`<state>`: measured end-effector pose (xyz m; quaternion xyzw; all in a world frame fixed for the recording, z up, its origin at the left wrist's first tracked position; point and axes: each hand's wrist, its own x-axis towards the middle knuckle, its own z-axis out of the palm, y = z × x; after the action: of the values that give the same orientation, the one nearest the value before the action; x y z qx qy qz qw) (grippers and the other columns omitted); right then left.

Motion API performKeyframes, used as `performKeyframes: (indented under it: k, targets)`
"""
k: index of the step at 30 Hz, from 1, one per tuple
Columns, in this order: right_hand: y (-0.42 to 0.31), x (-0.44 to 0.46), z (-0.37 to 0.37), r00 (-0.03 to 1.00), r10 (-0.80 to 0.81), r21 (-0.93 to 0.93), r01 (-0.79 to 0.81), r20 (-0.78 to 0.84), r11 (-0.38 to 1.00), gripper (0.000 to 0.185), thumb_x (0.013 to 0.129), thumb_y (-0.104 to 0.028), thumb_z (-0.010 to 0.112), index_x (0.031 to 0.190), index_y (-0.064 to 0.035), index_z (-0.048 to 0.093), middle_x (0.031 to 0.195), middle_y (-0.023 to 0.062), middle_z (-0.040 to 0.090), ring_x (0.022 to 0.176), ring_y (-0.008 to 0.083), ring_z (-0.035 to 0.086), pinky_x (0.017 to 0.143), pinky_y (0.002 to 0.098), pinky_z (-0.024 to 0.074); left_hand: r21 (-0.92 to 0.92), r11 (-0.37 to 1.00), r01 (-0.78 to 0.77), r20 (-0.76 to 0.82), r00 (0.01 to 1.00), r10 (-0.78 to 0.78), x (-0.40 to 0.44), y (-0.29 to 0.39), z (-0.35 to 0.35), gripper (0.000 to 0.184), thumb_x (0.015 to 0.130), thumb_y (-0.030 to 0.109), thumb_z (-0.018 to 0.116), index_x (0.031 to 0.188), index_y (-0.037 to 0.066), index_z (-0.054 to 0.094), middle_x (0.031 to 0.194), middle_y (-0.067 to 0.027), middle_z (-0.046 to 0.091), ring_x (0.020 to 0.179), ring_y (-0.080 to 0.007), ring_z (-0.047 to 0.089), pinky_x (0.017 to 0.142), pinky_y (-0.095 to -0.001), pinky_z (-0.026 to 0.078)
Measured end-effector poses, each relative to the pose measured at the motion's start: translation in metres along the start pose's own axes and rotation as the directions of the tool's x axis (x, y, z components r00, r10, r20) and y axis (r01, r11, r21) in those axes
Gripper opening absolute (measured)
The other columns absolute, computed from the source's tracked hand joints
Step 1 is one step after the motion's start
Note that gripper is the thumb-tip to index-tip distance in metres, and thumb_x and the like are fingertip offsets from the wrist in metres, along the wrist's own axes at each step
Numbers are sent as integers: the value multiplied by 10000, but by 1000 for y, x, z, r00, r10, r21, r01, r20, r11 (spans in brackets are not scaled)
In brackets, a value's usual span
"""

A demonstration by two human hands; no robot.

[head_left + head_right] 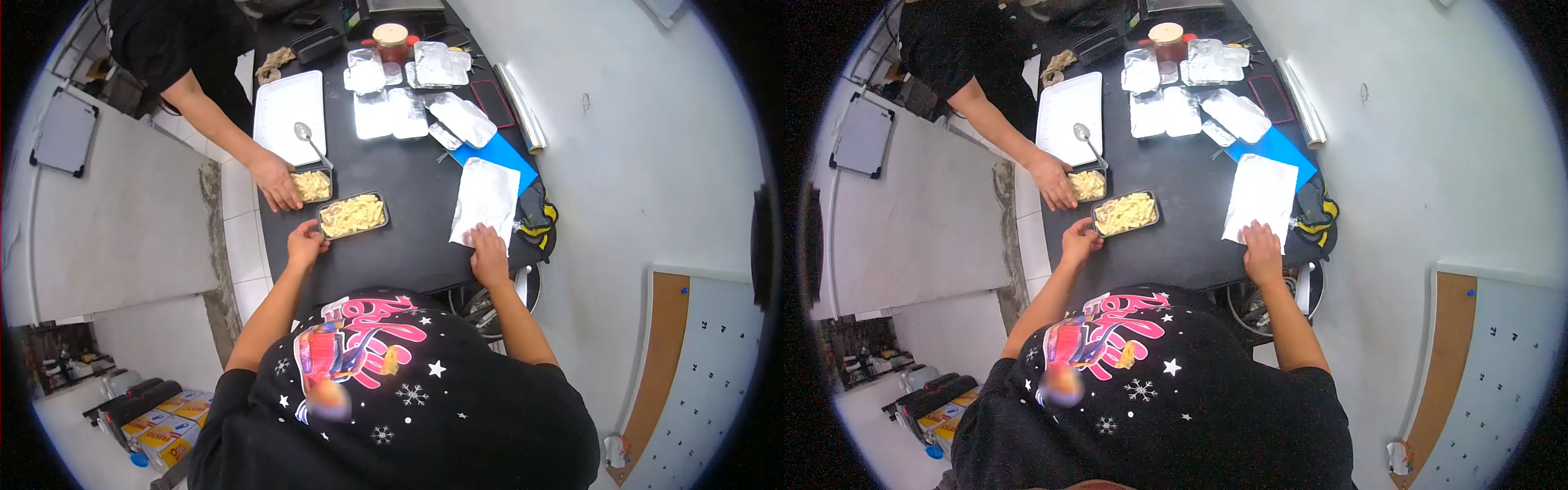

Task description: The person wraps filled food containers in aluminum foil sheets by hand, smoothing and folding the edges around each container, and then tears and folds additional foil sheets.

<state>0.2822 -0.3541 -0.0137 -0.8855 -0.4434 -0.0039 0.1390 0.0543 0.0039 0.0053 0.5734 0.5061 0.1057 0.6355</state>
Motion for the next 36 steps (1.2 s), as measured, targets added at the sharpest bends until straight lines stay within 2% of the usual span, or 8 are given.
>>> performKeyframes:
  k: [7,10,13,18,21,25,31,36]
  targets:
    - [6,9,8,976,-147,-200,114,-158,973,292,705,-152,646,985,-119,567,1087,54,575,1059,277,527,837,409,401,80,995,-52,39,998,49,4,-7,1,453,781,-56,552,1227,-53,475,778,-86,606,619,-178,633,544,-290,549]
    - [-3,13,-5,976,-132,-107,115,-171,988,239,701,-142,639,930,-121,574,969,38,596,961,239,556,809,411,405,27,999,-39,15,999,38,-1,-10,3,416,771,-52,570,1183,1,541,791,-71,575,639,-148,616,549,-255,519]
    - [-41,30,-53,996,-22,-58,17,-90,998,202,711,-122,631,899,-124,555,882,40,583,801,225,572,704,389,427,496,802,-334,-109,891,440,-15,-11,-1,433,759,-32,597,1184,36,550,839,-66,552,695,-131,591,622,-249,509]
    - [-105,58,-145,988,2,341,52,-156,939,162,750,-55,597,912,-56,608,854,99,630,773,274,621,670,379,487,240,784,-573,121,819,562,-43,17,8,443,746,31,696,1167,67,563,917,-45,569,737,-106,570,682,-243,497]
    - [-132,71,-195,994,103,760,-39,-37,649,124,783,23,607,899,1,646,836,96,650,736,155,629,687,264,493,-71,950,-305,488,820,299,-47,29,24,692,750,68,747,1351,102,406,1089,-82,557,987,-159,542,828,-293,488]
    - [-135,90,-198,982,174,977,-103,71,185,127,864,-38,618,986,-11,603,800,-1,604,658,36,511,548,174,392,-315,949,-3,585,787,197,-61,49,39,840,785,169,740,1445,146,220,1274,-114,473,1113,-187,469,920,-338,434]
    - [-151,119,-187,991,76,985,-99,110,-141,105,887,-57,588,989,-30,582,810,8,610,640,51,529,499,179,387,-416,905,84,612,763,210,-32,67,34,868,839,398,661,1465,148,114,1351,-127,440,1199,-215,448,950,-369,414]
    - [-167,138,-192,997,36,968,-56,67,-246,111,889,-52,582,997,-24,579,826,17,624,656,62,554,537,184,423,-611,761,216,660,669,340,-28,73,48,807,846,343,663,1443,113,171,1317,-120,472,1193,-218,473,973,-414,420]
